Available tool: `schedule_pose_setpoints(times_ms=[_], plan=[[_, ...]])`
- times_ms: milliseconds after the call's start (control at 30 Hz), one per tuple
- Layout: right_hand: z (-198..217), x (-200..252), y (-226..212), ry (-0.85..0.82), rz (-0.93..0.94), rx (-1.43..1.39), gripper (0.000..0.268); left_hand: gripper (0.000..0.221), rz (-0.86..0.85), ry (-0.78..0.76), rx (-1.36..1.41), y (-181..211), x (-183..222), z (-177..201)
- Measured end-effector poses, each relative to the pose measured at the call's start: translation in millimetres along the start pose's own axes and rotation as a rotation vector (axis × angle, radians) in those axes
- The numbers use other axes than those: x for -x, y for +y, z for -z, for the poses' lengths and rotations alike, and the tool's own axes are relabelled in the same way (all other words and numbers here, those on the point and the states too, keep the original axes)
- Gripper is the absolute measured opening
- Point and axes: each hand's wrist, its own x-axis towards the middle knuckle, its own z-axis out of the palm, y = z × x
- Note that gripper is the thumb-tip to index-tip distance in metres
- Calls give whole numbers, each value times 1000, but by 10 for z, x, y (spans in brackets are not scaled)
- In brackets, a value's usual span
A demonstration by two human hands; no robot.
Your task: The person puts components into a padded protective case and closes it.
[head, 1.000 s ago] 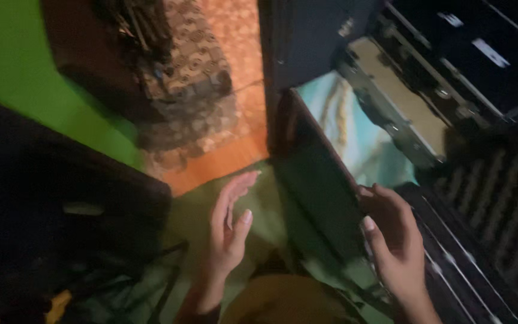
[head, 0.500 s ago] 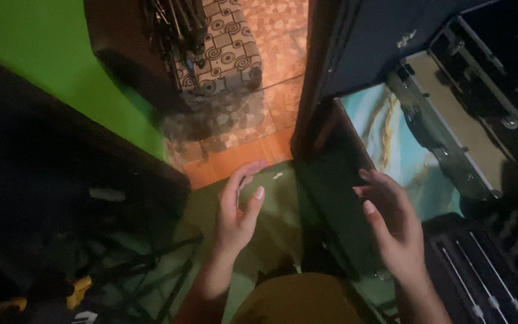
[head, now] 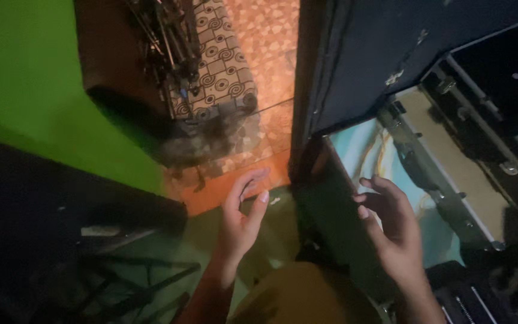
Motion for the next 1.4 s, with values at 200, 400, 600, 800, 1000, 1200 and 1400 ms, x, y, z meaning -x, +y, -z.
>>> schedule_pose_setpoints(times_ms=[200, 400, 600, 800, 1000, 1200, 1400], plan=[[360, -476, 45, 56, -12, 56, 56, 40, 61, -34, 108, -32, -578, -495], [652, -769, 130, 163, -25, 43, 56, 35, -78, -166, 77, -201, -1102, -938], [859, -871, 72, 280, -54, 132, 56, 38, -58, -358, 195, -382, -1572, -1397], [935, -937, 102, 551, -131, 168, 54, 38, -48, -628, 207, -476, -2043, -1957], [941, -1011, 142, 802, -116, 166, 52, 42, -98, -962, 215, -476, -2487, -2526], [934, -1027, 126, 985, -46, 185, 52, 45, -94, -1170, 206, -509, -2713, -2975], [963, -1071, 145, 1113, -69, 186, 53, 44, -76, -1245, 242, -581, -2757, -3281]])
